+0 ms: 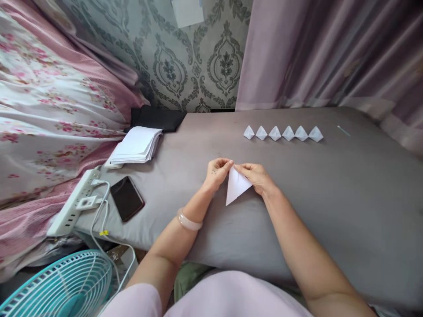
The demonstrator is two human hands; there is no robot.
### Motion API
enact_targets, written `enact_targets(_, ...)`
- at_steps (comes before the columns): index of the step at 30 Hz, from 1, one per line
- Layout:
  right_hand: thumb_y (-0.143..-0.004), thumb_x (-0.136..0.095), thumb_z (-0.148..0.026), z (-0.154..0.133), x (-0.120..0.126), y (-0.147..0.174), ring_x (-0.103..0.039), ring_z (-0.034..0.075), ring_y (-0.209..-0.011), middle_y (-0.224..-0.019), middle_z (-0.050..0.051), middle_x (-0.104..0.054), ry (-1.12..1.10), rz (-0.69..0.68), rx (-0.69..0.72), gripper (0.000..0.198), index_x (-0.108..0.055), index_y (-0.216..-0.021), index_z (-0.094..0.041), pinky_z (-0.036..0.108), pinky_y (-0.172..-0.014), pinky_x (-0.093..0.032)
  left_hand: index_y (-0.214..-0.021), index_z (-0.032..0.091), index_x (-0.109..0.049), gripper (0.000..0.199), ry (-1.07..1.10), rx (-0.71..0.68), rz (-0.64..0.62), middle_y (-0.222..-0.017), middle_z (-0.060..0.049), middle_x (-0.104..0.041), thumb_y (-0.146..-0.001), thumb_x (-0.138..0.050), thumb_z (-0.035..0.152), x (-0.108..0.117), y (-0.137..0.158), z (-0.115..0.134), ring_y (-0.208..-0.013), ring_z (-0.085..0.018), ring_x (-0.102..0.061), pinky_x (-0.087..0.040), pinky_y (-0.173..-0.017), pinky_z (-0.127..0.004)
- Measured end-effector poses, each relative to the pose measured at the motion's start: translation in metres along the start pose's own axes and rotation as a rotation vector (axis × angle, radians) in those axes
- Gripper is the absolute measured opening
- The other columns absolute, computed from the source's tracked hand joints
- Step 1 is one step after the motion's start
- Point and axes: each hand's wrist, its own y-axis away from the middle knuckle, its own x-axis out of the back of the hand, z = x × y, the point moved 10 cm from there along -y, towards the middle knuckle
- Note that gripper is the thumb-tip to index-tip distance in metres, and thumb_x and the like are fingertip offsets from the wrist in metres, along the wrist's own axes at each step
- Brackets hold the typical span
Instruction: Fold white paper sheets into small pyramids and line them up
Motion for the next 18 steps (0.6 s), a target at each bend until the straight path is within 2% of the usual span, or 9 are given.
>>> enact_targets(4,-0.055,-0.083,-0.045,-0.008,-0.004,0.001,-0.056,0.011,-0.053,-0.063,0.001,-0.068,0.031,-0.047,0.07,0.037,-0.071,-0.073,-0.015,0.024,-0.052,-0.043,-0.068,0.012,-0.064,0.031,0.048,0.033,-0.019,-0.059,0.0,-0.057,-0.061,-0.077,0.039,0.0,0.001,-0.003,-0.054,-0.008,-0.048,-0.038,-0.056,-0.023)
enact_targets(8,-0.055,-0.083,-0.044,-0.007,-0.005,0.001,-0.056,0.01,-0.053,-0.064,0.0,-0.068,0.03,-0.092,0.05,0.036,-0.072,-0.076,-0.016,0.024,-0.054,-0.042,-0.067,0.011,-0.064,0.03,0.116,0.117,-0.086,-0.06,0.0,-0.057,-0.061,-0.079,0.036,-0.003,0.002,-0.009,-0.054,-0.008,-0.05,-0.039,-0.057,-0.023)
enact_targets(18,-0.053,-0.085,-0.039,-0.009,0.0,0.003,-0.058,0.012,-0.056,-0.065,0.0,-0.068,-0.063,-0.091,0.024,0.034,-0.071,-0.075,-0.018,0.026,-0.056,-0.044,-0.074,0.01,-0.066,0.022,0.22,0.156,-0.216,-0.067,-0.002,-0.062,-0.07,-0.076,0.029,-0.013,0.005,-0.005,-0.061,-0.009,-0.057,-0.045,-0.064,-0.022)
